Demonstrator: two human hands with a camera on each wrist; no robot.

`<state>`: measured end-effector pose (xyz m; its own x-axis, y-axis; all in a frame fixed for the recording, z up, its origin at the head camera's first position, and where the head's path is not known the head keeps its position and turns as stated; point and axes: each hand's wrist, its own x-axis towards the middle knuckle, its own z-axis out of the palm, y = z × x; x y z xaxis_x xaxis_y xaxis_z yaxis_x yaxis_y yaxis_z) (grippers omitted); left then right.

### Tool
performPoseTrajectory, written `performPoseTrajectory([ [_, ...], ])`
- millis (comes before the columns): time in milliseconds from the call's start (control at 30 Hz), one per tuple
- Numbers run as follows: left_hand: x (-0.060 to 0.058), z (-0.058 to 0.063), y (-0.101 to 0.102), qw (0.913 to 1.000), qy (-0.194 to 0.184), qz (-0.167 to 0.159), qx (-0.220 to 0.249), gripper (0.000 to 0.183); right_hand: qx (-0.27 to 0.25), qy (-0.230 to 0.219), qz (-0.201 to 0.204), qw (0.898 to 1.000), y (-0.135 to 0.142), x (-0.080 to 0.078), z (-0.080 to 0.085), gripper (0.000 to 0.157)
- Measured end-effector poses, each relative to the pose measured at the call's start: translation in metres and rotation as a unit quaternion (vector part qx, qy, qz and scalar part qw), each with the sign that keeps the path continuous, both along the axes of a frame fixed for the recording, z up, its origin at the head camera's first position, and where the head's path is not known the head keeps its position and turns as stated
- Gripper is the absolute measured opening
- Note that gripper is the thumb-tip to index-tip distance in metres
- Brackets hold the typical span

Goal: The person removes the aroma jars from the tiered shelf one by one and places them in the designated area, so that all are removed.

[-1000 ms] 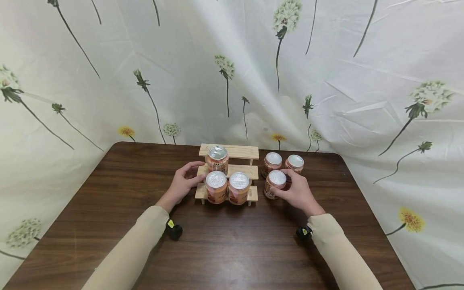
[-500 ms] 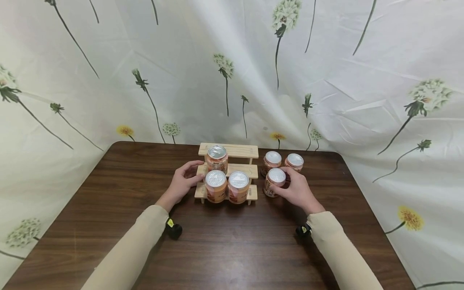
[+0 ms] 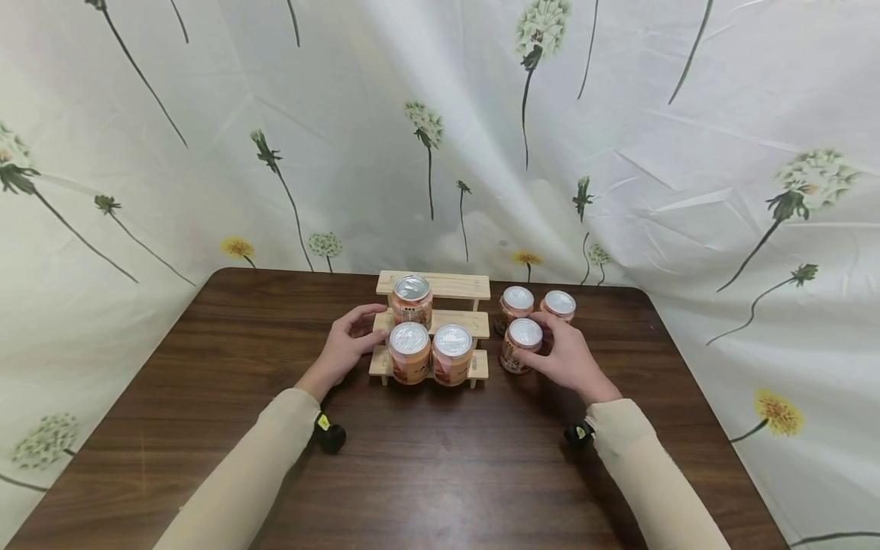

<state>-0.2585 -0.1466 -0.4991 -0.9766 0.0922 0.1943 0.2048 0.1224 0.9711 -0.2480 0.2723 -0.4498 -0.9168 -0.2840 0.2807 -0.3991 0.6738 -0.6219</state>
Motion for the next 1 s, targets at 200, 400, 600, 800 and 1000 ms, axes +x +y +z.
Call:
performPoseTrajectory([
  [200,0.001,0.002,0.0,1.0,-0.003,0.003,-0.001,0.043,-0.04,-0.01,0.011,0.999,0.003,0.0,0.022,0.065],
  [400,0.001,0.001,-0.001,1.0,-0.006,0.003,-0.006,0.042,-0.051,0.047,0.034,0.997,-0.011,-0.004,0.048,0.06],
  [600,0.001,0.002,-0.001,0.9999,-0.007,0.002,-0.008,0.043,-0.036,0.091,0.092,0.991,-0.046,-0.008,0.072,0.063],
  [800,0.001,0.001,0.001,1.0,-0.007,0.0,-0.006,0.043,0.008,0.059,0.149,0.987,-0.083,-0.015,0.087,0.071],
  [1000,0.001,0.001,-0.001,1.0,-0.003,-0.003,0.002,0.044,0.05,0.011,0.184,0.982,-0.114,-0.025,0.097,0.078],
])
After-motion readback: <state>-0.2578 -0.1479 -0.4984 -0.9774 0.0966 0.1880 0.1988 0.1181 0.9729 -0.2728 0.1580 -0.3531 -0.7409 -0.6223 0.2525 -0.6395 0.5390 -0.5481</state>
